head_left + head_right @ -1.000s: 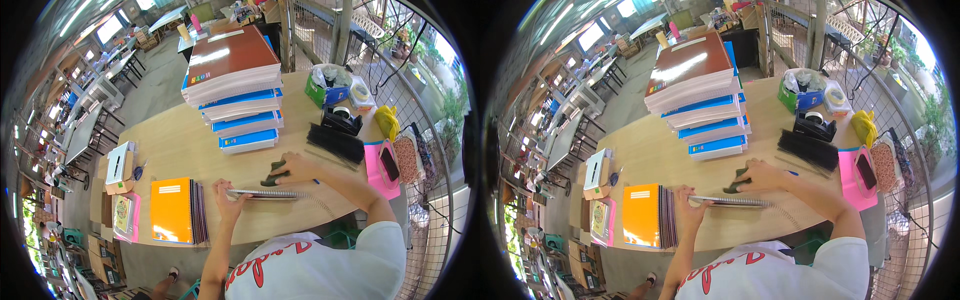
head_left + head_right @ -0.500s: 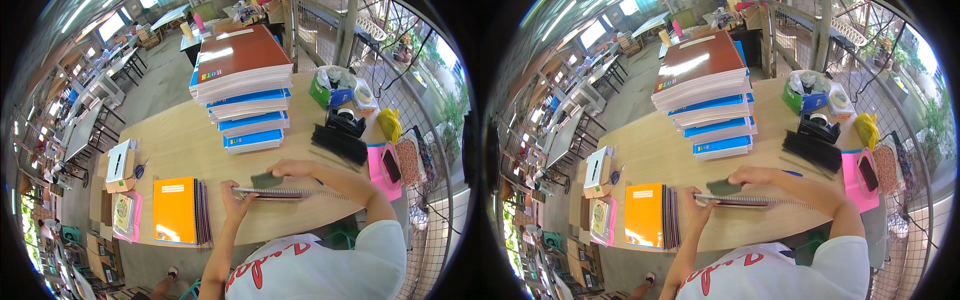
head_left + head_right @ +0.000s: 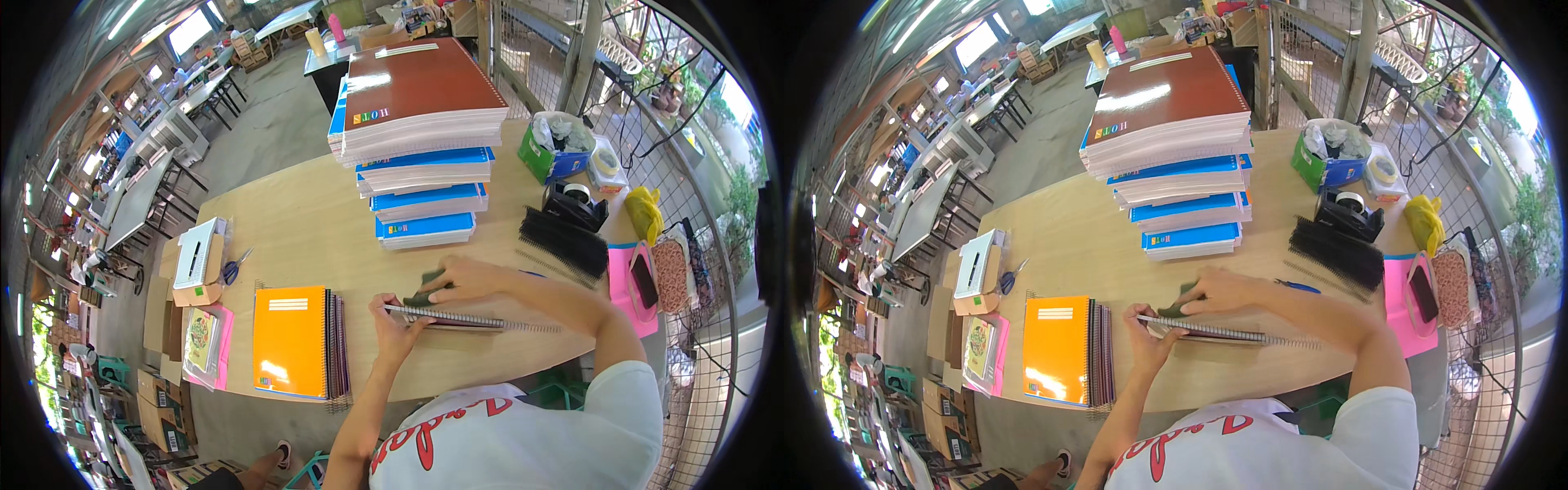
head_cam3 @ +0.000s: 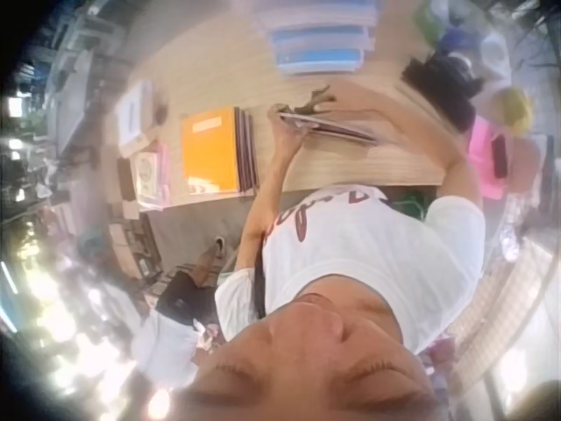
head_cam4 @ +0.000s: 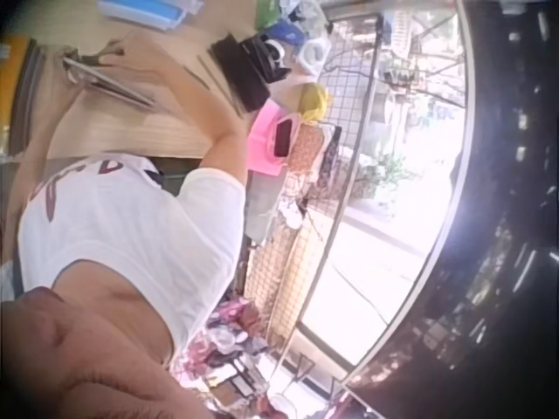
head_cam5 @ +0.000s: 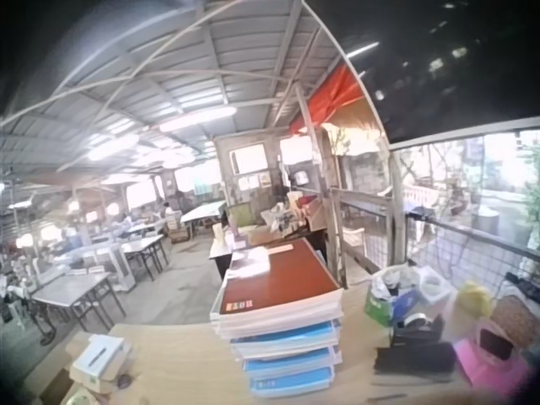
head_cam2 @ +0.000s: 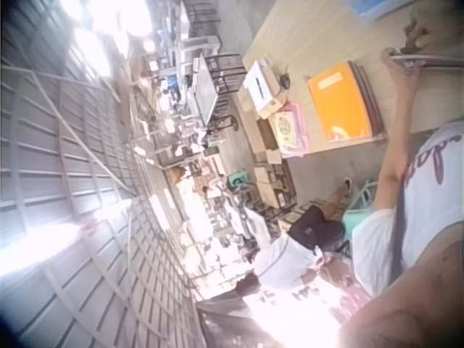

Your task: The person removes plastic spiral coils from a stack of notebooks by cutting the ends with pliers and pulling the coil out by hand, then places the unbound notebooks into a new stack.

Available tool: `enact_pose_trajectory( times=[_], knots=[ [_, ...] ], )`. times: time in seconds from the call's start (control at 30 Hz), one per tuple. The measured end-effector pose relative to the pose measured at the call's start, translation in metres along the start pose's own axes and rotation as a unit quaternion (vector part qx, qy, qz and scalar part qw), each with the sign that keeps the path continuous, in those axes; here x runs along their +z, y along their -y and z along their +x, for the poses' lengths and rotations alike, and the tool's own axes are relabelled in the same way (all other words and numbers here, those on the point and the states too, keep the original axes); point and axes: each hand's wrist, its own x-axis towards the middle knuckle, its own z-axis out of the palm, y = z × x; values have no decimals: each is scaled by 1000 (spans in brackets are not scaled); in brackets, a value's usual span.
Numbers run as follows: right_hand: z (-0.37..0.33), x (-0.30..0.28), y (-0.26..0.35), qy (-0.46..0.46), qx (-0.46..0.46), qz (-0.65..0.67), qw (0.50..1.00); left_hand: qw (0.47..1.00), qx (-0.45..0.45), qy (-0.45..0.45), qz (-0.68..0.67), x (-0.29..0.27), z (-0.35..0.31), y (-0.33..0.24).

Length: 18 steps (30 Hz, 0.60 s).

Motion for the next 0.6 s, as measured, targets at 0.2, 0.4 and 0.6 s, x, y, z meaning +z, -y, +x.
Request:
enact_pose_trajectory(
  times=[0.2,0.4,0.6],
  knots=[
    [8,-8,18,-17,-1,-26,1000,998,-31,30,-47,-8,1,16],
    [24,-8,21,56,-9,113,992,939,-122,73,-312,-37,17,22],
    [38,2,10,9,42,180,983,938,-122,60,-320,-39,13,26]
  ],
)
